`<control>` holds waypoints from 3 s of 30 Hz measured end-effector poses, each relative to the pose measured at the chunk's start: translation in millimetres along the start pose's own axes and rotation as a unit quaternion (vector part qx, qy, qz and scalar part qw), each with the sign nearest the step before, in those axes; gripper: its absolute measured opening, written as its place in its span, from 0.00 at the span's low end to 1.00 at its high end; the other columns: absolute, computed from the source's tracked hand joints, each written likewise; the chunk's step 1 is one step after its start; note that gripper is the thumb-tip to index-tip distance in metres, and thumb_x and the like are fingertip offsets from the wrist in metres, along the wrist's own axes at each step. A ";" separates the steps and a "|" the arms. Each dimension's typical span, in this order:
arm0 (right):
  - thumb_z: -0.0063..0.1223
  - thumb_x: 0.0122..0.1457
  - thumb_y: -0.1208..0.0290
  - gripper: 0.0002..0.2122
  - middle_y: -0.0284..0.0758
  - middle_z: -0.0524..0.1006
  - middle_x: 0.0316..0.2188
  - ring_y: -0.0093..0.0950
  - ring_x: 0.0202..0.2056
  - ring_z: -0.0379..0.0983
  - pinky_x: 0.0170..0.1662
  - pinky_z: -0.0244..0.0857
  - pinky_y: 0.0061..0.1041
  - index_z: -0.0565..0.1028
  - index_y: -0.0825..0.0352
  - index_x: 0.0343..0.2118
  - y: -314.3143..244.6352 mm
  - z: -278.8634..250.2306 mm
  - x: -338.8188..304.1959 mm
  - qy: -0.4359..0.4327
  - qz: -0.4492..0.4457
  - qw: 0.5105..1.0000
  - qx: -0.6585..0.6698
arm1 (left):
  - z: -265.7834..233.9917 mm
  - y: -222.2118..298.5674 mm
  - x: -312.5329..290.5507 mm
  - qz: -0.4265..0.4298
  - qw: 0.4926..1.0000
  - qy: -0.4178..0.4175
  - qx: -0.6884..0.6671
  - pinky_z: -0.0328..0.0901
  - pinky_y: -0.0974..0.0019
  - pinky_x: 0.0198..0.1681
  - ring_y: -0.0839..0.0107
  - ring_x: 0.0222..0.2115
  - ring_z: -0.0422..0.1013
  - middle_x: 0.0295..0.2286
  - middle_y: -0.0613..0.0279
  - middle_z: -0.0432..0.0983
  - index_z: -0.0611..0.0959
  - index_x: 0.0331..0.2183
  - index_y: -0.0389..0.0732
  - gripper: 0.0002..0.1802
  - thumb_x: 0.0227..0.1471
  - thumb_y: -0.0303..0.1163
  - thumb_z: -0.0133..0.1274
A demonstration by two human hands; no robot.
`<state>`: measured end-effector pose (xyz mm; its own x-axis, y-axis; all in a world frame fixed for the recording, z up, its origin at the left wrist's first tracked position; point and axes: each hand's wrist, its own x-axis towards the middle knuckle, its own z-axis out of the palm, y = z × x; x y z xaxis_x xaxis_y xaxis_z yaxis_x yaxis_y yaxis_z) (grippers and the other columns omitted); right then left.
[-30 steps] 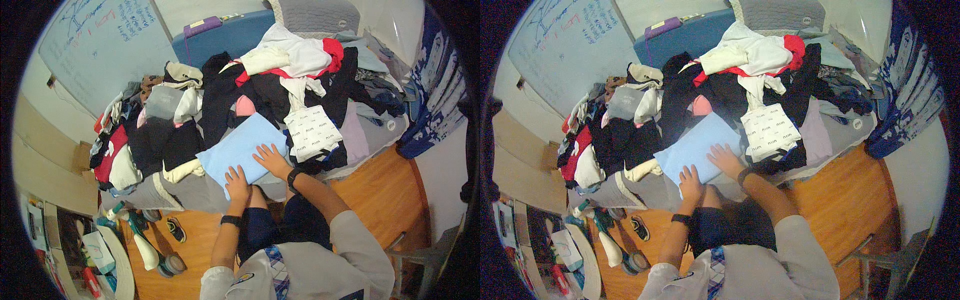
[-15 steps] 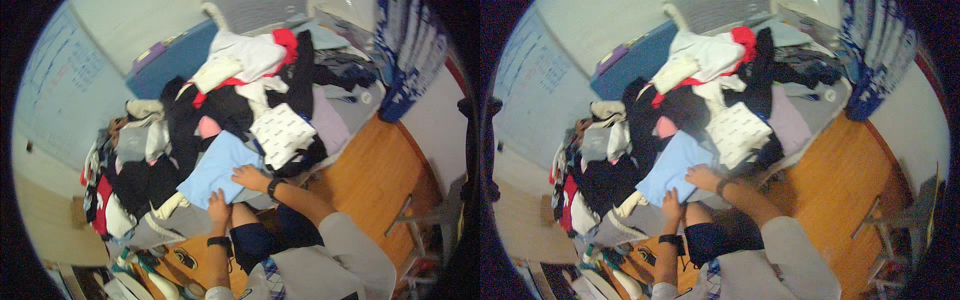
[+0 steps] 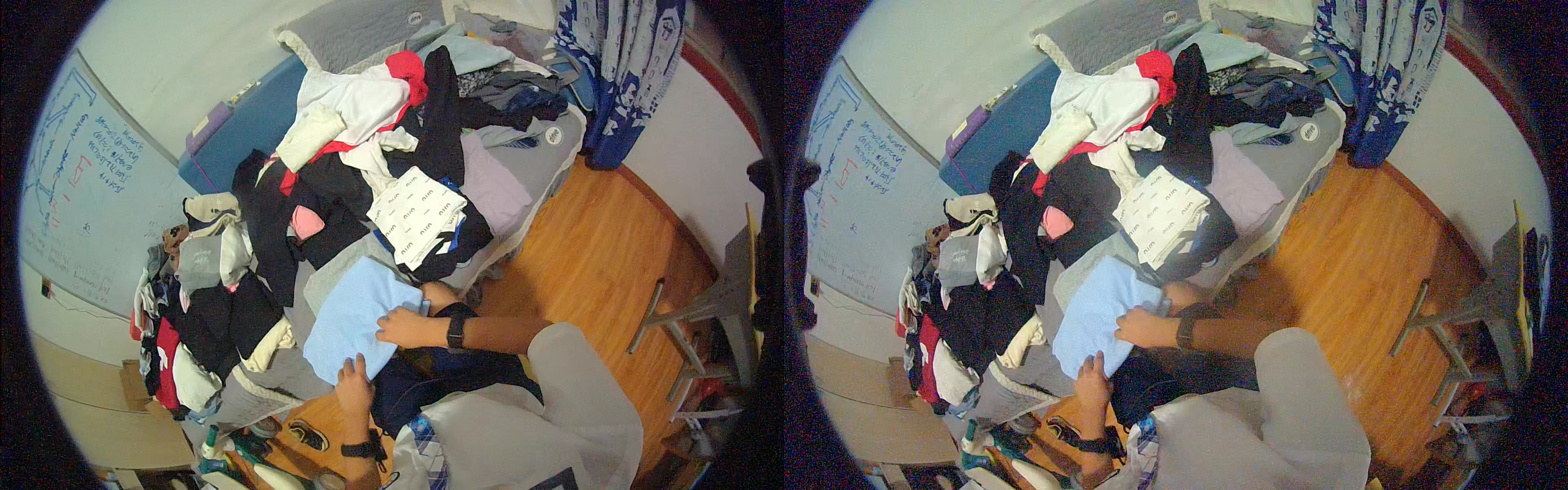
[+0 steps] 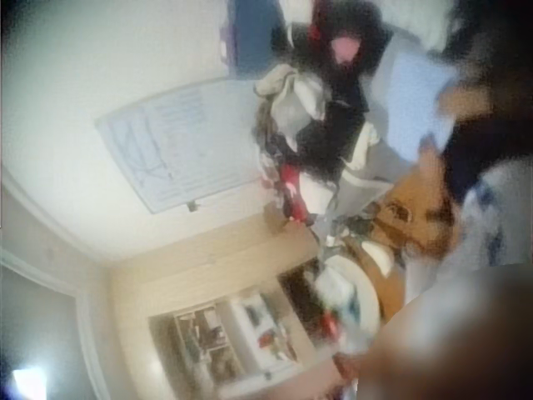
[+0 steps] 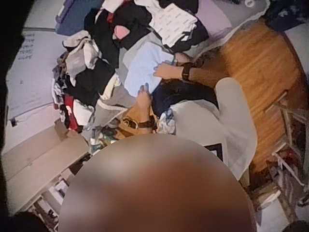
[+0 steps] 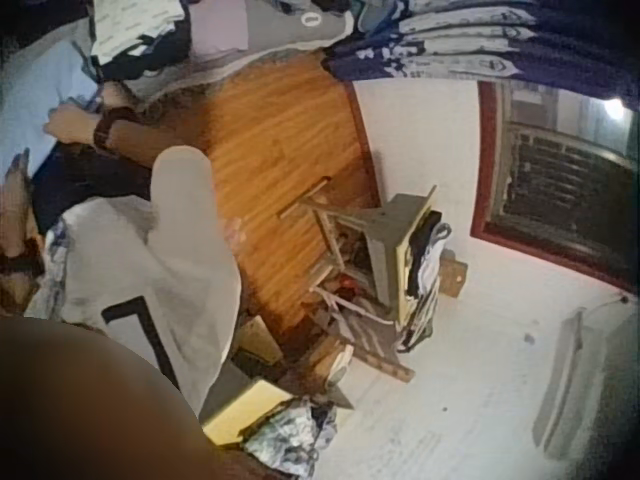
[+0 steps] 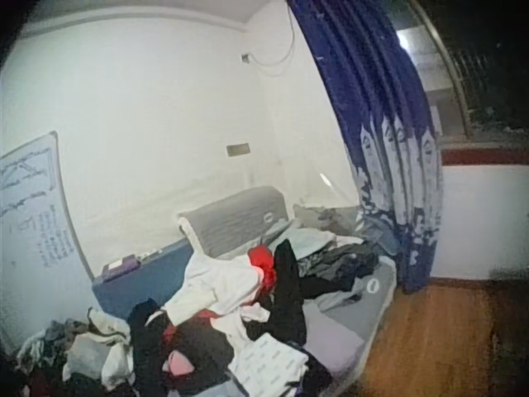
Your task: The person folds a light blue polo shirt on a wooden table. They smooth the fabric, fold the sleeves inward, fold the shirt in half, and then fold it again into a compact rectangle. The folded shirt is placed on a pile of other clothes.
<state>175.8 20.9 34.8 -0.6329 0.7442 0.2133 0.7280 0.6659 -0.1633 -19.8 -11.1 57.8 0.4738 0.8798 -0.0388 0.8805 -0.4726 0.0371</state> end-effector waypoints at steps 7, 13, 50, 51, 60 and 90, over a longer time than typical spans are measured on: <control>0.45 0.37 0.73 0.12 0.38 0.66 0.29 0.37 0.29 0.67 0.30 0.62 0.33 0.69 0.63 0.30 12.8 -1.6 -22.2 -0.072 -0.004 0.993 0.092 | 15.2 26.7 -20.3 -0.061 0.994 0.082 -0.026 0.61 0.58 0.37 0.51 0.37 0.60 0.39 0.46 0.60 0.66 0.41 0.39 0.27 0.30 0.22 0.47; 0.43 0.38 0.73 0.15 0.39 0.67 0.35 0.39 0.35 0.66 0.36 0.60 0.35 0.68 0.63 0.34 24.6 0.5 -33.1 -0.087 0.000 0.980 0.182 | 25.5 26.9 -19.4 -0.090 0.993 0.067 -0.031 0.57 0.55 0.42 0.46 0.42 0.56 0.43 0.41 0.56 0.66 0.41 0.37 0.28 0.30 0.21 0.47; 0.54 0.43 0.64 0.22 0.40 0.69 0.28 0.28 0.31 0.67 0.29 0.64 0.28 0.63 0.78 0.35 82.9 5.2 -36.2 -0.088 0.416 0.656 0.623 | 84.8 -64.3 -28.2 -0.434 0.391 -0.022 -0.811 0.60 0.62 0.38 0.60 0.37 0.62 0.38 0.53 0.65 0.62 0.44 0.38 0.37 0.39 0.57 0.44; 0.54 0.43 0.65 0.23 0.42 0.68 0.29 0.30 0.32 0.67 0.30 0.65 0.30 0.62 0.78 0.36 79.2 -1.0 -34.5 -0.095 0.388 0.596 0.697 | 87.2 -66.6 -23.2 -0.379 0.427 0.007 -0.821 0.59 0.64 0.40 0.63 0.37 0.63 0.38 0.55 0.65 0.64 0.43 0.37 0.33 0.42 0.53 0.44; 0.52 0.44 0.72 0.21 0.37 0.68 0.32 0.30 0.30 0.68 0.31 0.65 0.29 0.61 0.70 0.41 44.8 -44.2 -6.5 -0.077 0.386 0.585 0.709 | 67.6 -65.2 -6.8 -0.327 0.326 0.009 -0.887 0.61 0.65 0.41 0.68 0.38 0.63 0.38 0.59 0.66 0.66 0.41 0.38 0.23 0.43 0.40 0.48; 0.57 0.37 0.61 0.29 0.43 0.67 0.38 0.31 0.39 0.64 0.41 0.57 0.24 0.62 0.75 0.40 76.5 -71.1 -5.8 0.080 0.285 0.795 0.529 | -40.4 -62.5 18.0 -0.218 0.574 0.081 -0.785 0.56 0.62 0.43 0.58 0.42 0.58 0.41 0.52 0.60 0.59 0.44 0.32 0.37 0.27 0.22 0.54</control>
<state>253.9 63.8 89.6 -0.1764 0.9810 -0.0803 0.2026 -0.0436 -0.9783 -66.9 36.4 95.0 0.0942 0.9499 -0.2982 -0.2436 0.3124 0.9182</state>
